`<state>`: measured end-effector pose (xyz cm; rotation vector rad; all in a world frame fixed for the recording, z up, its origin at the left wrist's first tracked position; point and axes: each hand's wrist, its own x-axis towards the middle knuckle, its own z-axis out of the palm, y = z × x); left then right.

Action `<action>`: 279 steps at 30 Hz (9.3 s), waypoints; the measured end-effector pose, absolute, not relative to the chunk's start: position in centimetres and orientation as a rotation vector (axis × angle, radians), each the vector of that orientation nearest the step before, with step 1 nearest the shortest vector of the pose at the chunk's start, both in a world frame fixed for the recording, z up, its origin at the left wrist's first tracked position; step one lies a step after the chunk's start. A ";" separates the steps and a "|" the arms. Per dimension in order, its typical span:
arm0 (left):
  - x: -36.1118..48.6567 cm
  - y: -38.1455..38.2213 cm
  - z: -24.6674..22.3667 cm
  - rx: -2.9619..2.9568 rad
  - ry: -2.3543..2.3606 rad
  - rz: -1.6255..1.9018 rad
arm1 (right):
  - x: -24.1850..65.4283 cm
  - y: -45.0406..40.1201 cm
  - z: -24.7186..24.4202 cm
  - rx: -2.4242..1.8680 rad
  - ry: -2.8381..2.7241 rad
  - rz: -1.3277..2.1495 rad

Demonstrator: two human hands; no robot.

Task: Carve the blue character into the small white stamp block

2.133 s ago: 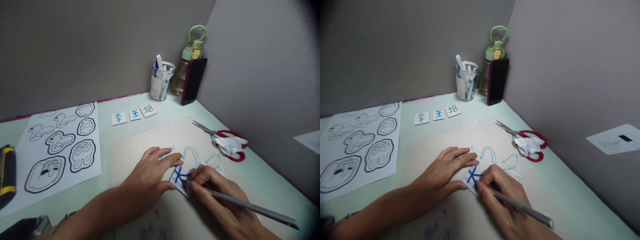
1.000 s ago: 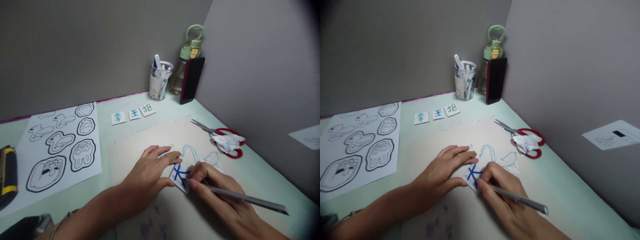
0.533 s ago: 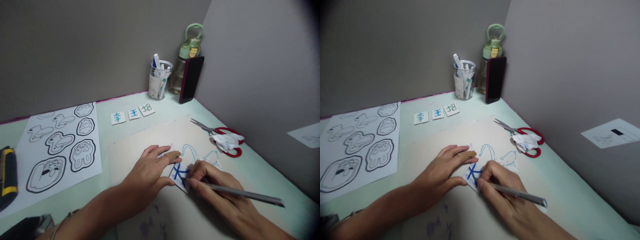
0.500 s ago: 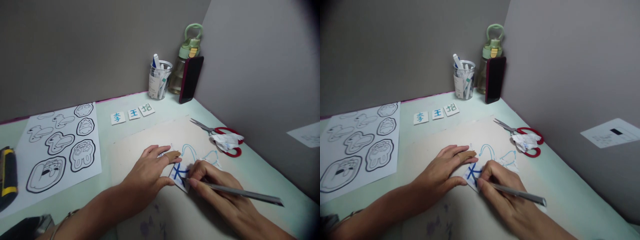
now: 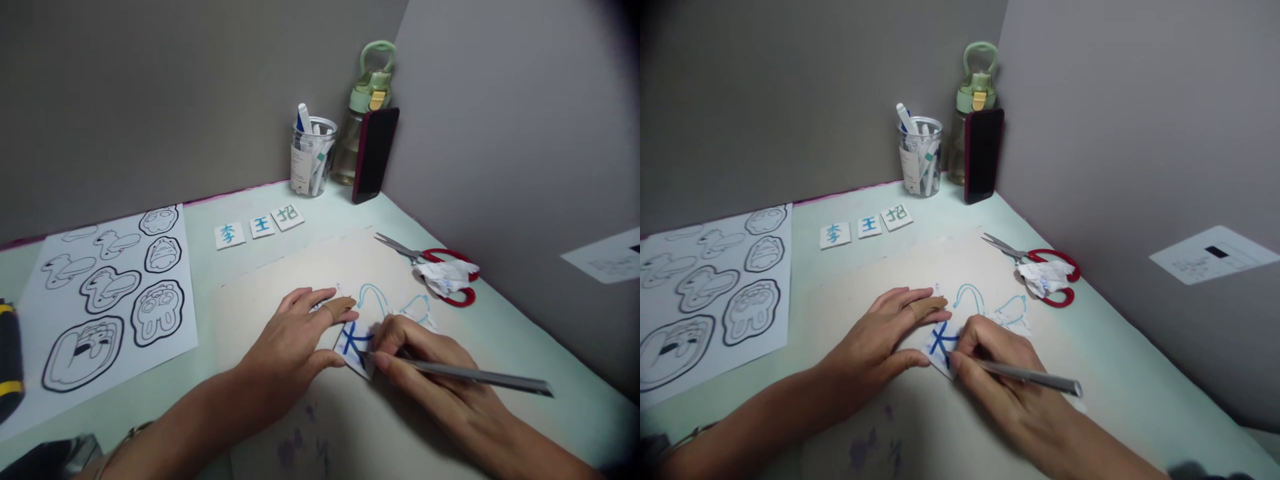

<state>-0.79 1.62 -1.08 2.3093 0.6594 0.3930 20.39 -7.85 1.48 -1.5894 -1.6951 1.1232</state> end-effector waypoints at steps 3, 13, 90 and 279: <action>-0.8 1.6 -1.1 2.309 0.658 0.398 | 20.4 -7.9 1.5 -1.585 -1.703 1.121; -0.8 1.6 -1.1 2.317 0.660 0.422 | 20.4 -7.9 1.7 -1.588 -1.697 1.116; -0.7 1.5 -0.9 2.303 0.667 0.487 | 20.5 -8.6 2.3 -1.585 -1.651 1.187; -0.7 1.3 0.2 2.179 0.465 0.353 | 19.4 -8.4 0.8 -1.510 -1.441 1.055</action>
